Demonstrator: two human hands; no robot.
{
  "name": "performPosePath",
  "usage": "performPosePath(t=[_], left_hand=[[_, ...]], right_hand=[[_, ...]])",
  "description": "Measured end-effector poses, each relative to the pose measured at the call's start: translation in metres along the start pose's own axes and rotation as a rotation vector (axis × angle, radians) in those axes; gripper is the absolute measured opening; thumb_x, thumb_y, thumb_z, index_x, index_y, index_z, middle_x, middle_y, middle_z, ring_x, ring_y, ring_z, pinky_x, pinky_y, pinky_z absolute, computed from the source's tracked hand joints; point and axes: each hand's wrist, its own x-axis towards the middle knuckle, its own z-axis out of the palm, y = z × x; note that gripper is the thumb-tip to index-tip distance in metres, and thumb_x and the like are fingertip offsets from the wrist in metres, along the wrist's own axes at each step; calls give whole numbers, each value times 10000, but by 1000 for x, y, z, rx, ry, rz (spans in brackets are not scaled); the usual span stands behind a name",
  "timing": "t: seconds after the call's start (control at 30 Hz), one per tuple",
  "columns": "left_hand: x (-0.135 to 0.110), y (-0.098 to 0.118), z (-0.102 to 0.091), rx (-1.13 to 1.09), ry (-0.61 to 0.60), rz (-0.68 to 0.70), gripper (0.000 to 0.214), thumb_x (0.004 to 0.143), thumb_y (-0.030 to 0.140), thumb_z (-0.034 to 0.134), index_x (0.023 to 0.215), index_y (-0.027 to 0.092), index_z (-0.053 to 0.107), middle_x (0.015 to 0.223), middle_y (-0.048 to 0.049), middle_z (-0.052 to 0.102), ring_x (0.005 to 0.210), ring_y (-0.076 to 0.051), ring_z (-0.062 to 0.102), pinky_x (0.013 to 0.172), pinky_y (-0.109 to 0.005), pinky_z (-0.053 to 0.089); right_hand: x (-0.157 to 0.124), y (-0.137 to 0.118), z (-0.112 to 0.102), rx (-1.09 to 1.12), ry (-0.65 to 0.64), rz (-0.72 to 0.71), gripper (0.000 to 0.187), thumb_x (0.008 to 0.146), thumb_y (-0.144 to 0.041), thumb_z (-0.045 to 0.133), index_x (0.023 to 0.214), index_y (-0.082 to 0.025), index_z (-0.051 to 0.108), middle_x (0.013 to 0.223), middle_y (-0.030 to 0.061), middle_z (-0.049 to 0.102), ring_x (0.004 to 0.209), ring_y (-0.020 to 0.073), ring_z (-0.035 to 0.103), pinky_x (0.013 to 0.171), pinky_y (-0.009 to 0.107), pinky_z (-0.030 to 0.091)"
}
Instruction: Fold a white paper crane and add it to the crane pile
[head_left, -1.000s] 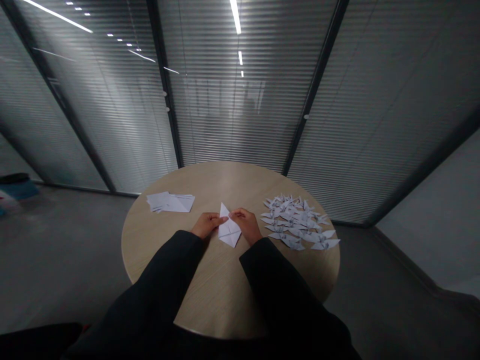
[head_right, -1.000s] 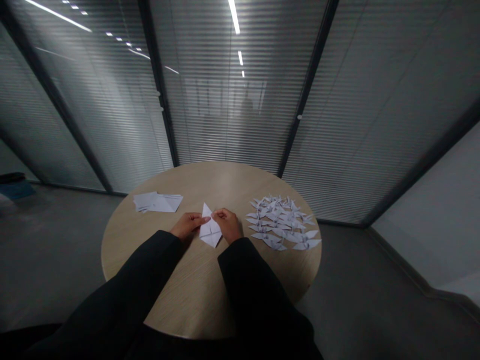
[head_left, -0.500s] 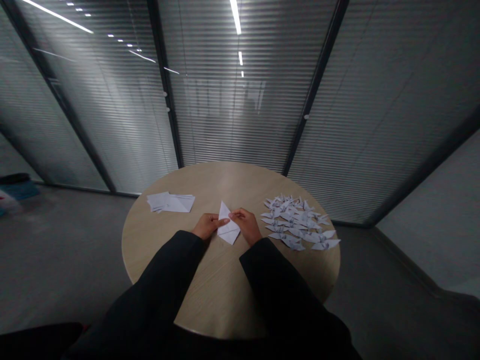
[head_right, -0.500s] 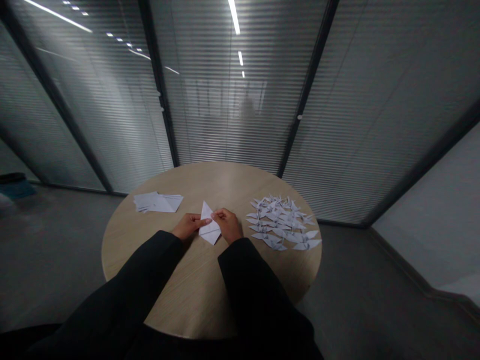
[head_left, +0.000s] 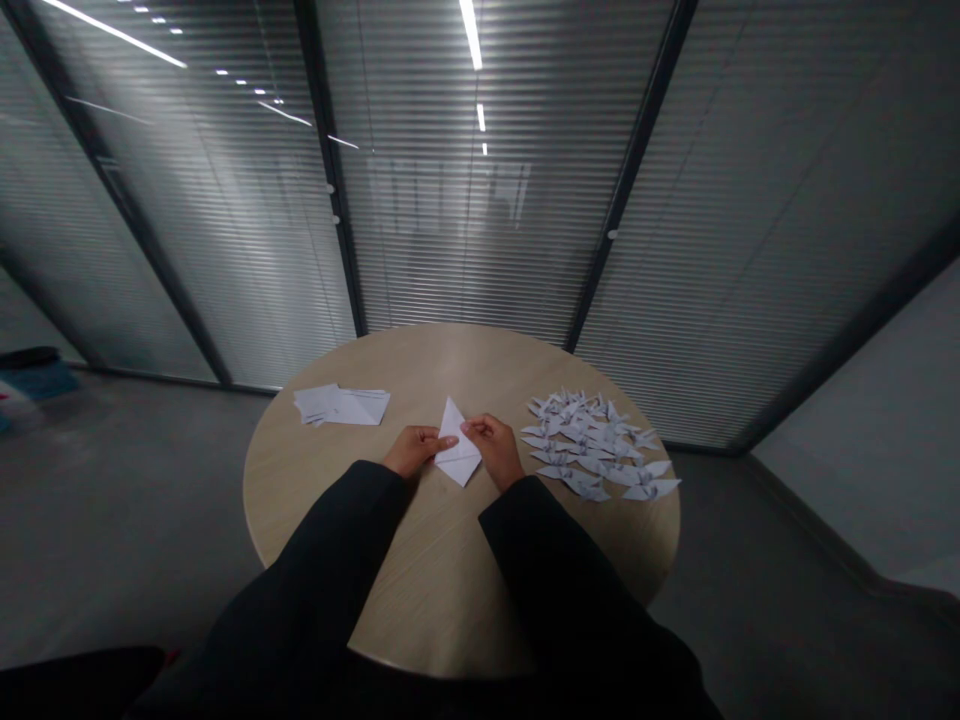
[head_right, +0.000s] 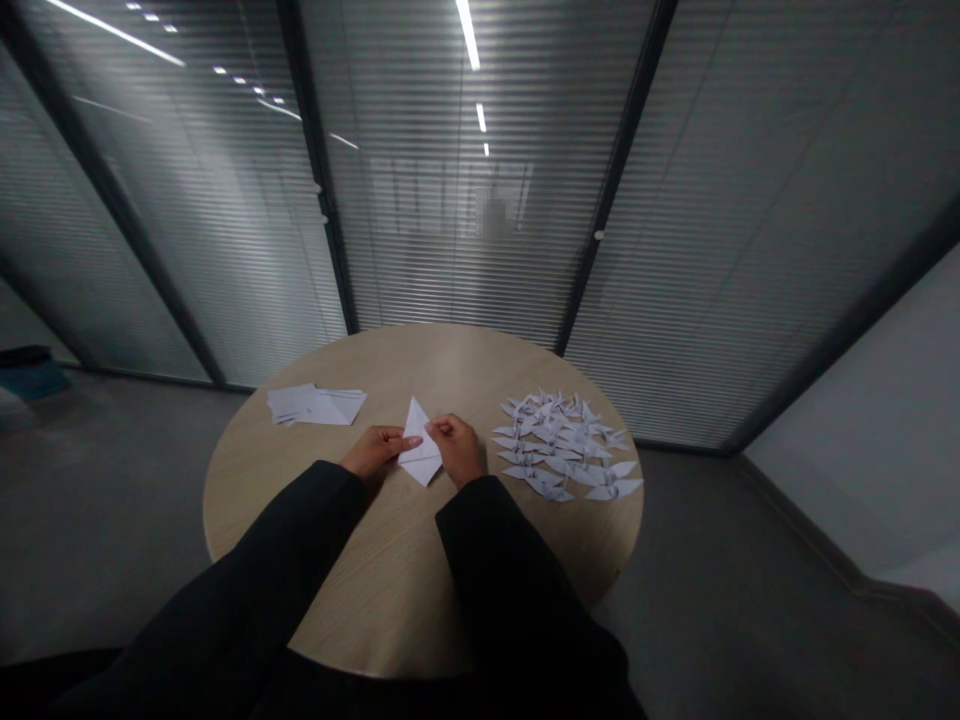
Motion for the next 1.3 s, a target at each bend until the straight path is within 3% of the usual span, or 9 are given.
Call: performPosePath(t=[0.2,0.7,0.87,1.03,1.3], left_hand=[[0,2,-2,10,-22,11,497,535,581,763,541,114,591,471,25,482,443,-63,358,470,-228,212],[-3,7,1,-15,-58,23,493,568,605,726,565,132,586,471,32,473,456,-71,367,468,-235,227],[0,1,-1,-40,-61,41,479,589,577,733,597,114,612,491,18,511,454,-70,387,470,-230,253],[2,0,-2,-65,-38,41,468,570,546,763,609,100,627,496,9,528,452,-71,411,467,-226,278],[-3,8,3,-153,-2,-13,463,500,512,815,621,101,637,573,-30,609,527,-112,523,534,-255,414]], right_hand=[[0,-1,0,39,19,-23,229,702,-419,616,732,-192,596,648,5,627,605,163,588,553,259,441],[0,-1,0,-20,21,-21,226,737,-421,603,793,-204,580,678,-9,617,628,148,583,559,239,436],[-1,-3,0,-8,9,-18,231,731,-425,609,794,-206,575,674,-10,619,619,150,583,557,242,434],[-3,-4,0,-52,-89,-42,264,725,-453,617,699,-194,573,623,-25,588,589,132,542,528,221,397],[-4,-8,-2,-23,-42,-16,289,707,-470,622,679,-186,578,609,-19,599,568,135,538,487,217,379]])
